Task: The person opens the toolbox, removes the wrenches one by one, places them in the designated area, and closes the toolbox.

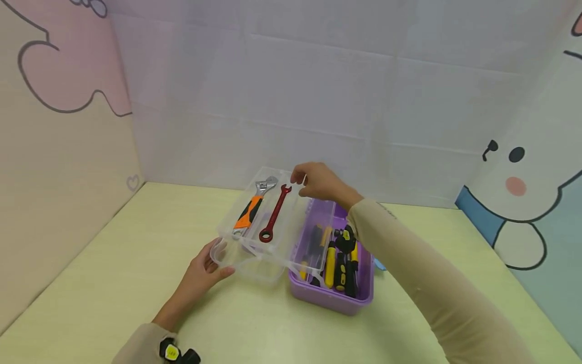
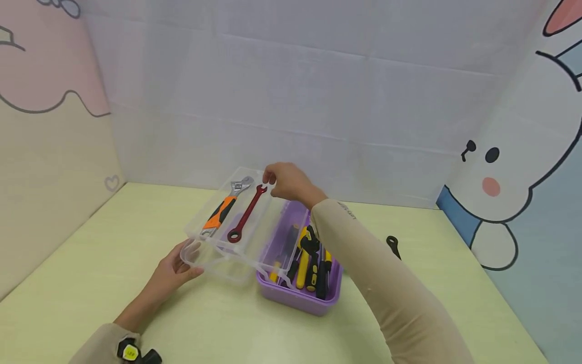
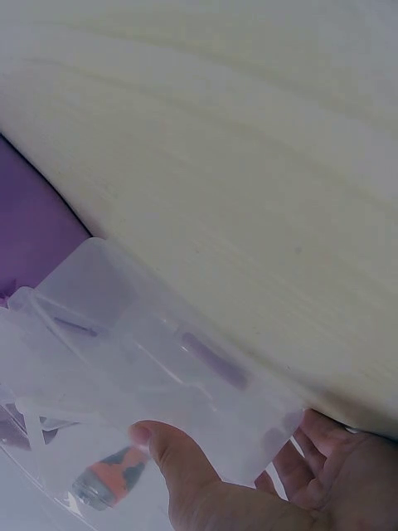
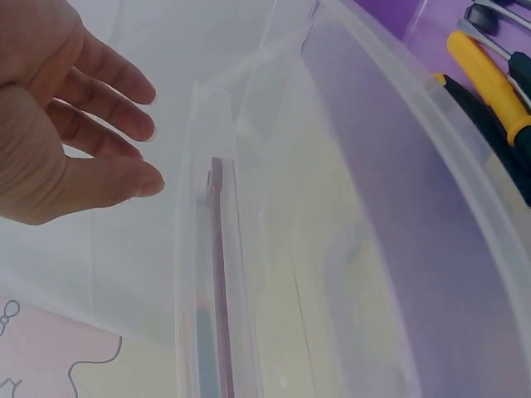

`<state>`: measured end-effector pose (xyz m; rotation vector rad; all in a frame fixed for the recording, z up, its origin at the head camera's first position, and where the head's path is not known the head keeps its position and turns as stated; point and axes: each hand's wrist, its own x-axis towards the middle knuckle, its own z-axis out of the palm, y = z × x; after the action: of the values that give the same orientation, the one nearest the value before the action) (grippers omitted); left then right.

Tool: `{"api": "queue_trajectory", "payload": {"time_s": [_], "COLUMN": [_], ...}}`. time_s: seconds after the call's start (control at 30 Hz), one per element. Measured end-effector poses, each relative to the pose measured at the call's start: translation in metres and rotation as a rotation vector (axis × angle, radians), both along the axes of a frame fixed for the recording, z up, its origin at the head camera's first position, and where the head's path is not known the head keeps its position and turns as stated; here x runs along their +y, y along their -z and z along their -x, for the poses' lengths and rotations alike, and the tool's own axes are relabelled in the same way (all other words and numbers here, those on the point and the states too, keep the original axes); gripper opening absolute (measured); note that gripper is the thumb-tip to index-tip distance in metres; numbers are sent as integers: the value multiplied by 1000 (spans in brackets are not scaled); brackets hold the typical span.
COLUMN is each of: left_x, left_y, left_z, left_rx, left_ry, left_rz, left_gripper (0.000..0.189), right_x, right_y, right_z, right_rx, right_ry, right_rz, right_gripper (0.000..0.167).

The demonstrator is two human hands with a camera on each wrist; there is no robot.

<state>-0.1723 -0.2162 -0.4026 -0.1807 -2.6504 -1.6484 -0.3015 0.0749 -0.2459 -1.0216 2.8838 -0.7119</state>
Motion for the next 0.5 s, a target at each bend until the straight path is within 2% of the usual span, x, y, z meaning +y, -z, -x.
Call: {"api": "queue_trajectory", "payload": {"time_s": [0.3,0.5], "left_x": [1,3], "left_y": [1,4], "left_z": [1,1], "left_rx": [-35,-2], "left_ry": [-11,-6], "left_rz": [16,4], "left_gripper": [80,79], "right_x": [-12,-15], "right_y": [3,7], "right_z": [5,5], "right_rx": [39,55], "right_ry": [-125,-160], "right_rz": [-79,-105], "right_gripper": [25,25]}}
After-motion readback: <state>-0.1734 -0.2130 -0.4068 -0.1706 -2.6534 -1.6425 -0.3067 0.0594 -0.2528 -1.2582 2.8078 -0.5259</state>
